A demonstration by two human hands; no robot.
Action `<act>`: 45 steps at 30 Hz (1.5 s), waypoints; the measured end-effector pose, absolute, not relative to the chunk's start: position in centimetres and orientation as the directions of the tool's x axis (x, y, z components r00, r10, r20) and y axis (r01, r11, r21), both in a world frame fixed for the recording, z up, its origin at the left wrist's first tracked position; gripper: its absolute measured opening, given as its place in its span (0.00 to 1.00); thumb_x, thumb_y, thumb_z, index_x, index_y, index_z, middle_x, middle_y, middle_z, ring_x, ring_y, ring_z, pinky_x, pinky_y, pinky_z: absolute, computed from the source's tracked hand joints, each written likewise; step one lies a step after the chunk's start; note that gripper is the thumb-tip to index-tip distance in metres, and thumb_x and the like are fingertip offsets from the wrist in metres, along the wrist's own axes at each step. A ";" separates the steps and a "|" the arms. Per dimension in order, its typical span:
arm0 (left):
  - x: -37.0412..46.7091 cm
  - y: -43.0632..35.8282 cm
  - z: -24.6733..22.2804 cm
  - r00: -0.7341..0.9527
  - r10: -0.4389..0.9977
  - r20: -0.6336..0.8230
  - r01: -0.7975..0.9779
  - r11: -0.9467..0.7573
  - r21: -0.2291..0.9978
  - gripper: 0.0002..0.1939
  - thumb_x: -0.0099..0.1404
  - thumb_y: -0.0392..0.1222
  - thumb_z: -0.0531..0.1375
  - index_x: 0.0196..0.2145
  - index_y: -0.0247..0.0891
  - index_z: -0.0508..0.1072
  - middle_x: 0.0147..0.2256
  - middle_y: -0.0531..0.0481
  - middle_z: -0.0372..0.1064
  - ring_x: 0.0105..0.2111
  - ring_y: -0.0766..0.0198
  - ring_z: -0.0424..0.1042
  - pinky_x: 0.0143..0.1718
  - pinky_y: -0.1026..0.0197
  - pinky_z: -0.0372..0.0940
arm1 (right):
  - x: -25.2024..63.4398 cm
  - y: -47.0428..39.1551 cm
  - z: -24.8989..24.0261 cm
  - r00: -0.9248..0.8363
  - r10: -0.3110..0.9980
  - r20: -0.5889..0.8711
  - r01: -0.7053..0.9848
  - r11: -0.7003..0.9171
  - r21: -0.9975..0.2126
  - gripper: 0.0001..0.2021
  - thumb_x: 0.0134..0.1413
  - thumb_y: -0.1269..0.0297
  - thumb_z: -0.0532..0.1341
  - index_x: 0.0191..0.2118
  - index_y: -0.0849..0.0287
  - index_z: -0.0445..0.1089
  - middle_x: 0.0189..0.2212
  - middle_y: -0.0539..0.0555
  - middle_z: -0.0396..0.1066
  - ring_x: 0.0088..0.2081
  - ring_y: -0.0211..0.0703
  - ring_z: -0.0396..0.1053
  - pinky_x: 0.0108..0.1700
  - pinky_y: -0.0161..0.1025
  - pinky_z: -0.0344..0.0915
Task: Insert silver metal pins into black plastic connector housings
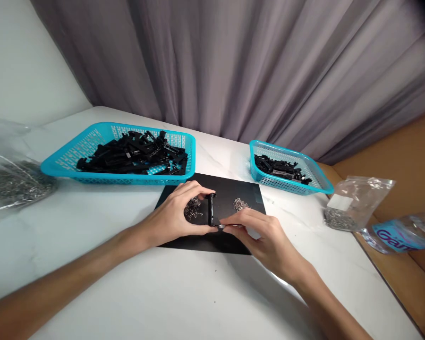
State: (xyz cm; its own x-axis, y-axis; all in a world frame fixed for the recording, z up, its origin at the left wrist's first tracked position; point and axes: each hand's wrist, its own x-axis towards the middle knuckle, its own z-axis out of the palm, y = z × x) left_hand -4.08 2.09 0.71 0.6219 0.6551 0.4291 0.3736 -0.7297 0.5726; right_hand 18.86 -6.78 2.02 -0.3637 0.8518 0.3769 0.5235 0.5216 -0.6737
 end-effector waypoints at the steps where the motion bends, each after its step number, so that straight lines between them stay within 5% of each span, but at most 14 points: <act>1: -4.0 2.1 0.7 0.622 0.653 0.431 0.371 -0.731 0.572 0.30 0.56 0.48 0.74 0.53 0.42 0.72 0.43 0.49 0.69 0.46 0.53 0.71 0.50 0.50 0.67 | 18.8 -6.7 1.8 -0.363 0.847 0.389 0.527 0.531 -0.663 0.08 0.70 0.67 0.60 0.48 0.54 0.76 0.38 0.54 0.78 0.38 0.43 0.74 0.40 0.42 0.72; 12: -3.6 1.7 0.1 0.621 0.646 0.444 0.397 -0.747 0.533 0.27 0.53 0.43 0.73 0.50 0.40 0.72 0.42 0.49 0.71 0.45 0.52 0.72 0.48 0.50 0.69 | 18.8 -6.8 0.9 -0.500 0.780 0.376 0.603 0.626 -0.495 0.13 0.73 0.71 0.52 0.52 0.58 0.73 0.44 0.59 0.75 0.43 0.47 0.71 0.43 0.46 0.71; 24: -3.6 1.6 -0.1 0.638 0.563 0.524 0.372 -0.822 0.430 0.28 0.50 0.34 0.70 0.49 0.38 0.70 0.40 0.48 0.70 0.45 0.52 0.70 0.47 0.52 0.68 | 17.6 -7.2 0.9 -0.608 0.695 0.384 0.638 0.716 -0.284 0.17 0.70 0.79 0.48 0.52 0.67 0.72 0.35 0.61 0.73 0.37 0.49 0.67 0.33 0.43 0.68; 30: -3.9 2.3 0.2 0.664 0.581 0.470 0.427 -0.811 0.399 0.26 0.55 0.42 0.71 0.51 0.39 0.70 0.43 0.48 0.70 0.46 0.52 0.70 0.51 0.51 0.66 | 19.8 -5.9 1.4 -0.427 0.813 0.395 0.696 0.575 -0.430 0.11 0.73 0.70 0.52 0.52 0.59 0.71 0.43 0.59 0.73 0.44 0.47 0.71 0.44 0.43 0.70; 34: -4.3 2.8 0.0 0.648 0.600 0.469 0.464 -0.799 0.382 0.28 0.59 0.49 0.71 0.54 0.40 0.69 0.47 0.47 0.69 0.49 0.51 0.69 0.53 0.51 0.64 | 24.1 -4.6 2.1 -0.189 0.921 0.340 0.837 0.332 -0.435 0.10 0.73 0.60 0.55 0.44 0.57 0.72 0.38 0.55 0.73 0.36 0.45 0.70 0.38 0.41 0.66; 39: -4.5 2.9 -0.4 0.653 0.590 0.475 0.462 -0.807 0.367 0.28 0.59 0.49 0.71 0.54 0.39 0.69 0.47 0.47 0.70 0.49 0.51 0.69 0.54 0.51 0.64 | 27.2 -3.7 1.4 -0.249 0.950 0.191 0.843 0.309 -0.440 0.08 0.69 0.57 0.61 0.45 0.51 0.76 0.41 0.52 0.75 0.38 0.43 0.72 0.38 0.39 0.65; 45: -4.5 2.8 -0.3 0.654 0.593 0.469 0.466 -0.805 0.367 0.28 0.60 0.51 0.70 0.54 0.39 0.69 0.47 0.46 0.70 0.49 0.51 0.69 0.53 0.50 0.64 | 26.7 -3.2 0.5 -0.261 0.944 0.200 0.831 0.325 -0.450 0.07 0.69 0.64 0.60 0.40 0.52 0.76 0.40 0.52 0.75 0.37 0.43 0.71 0.38 0.39 0.63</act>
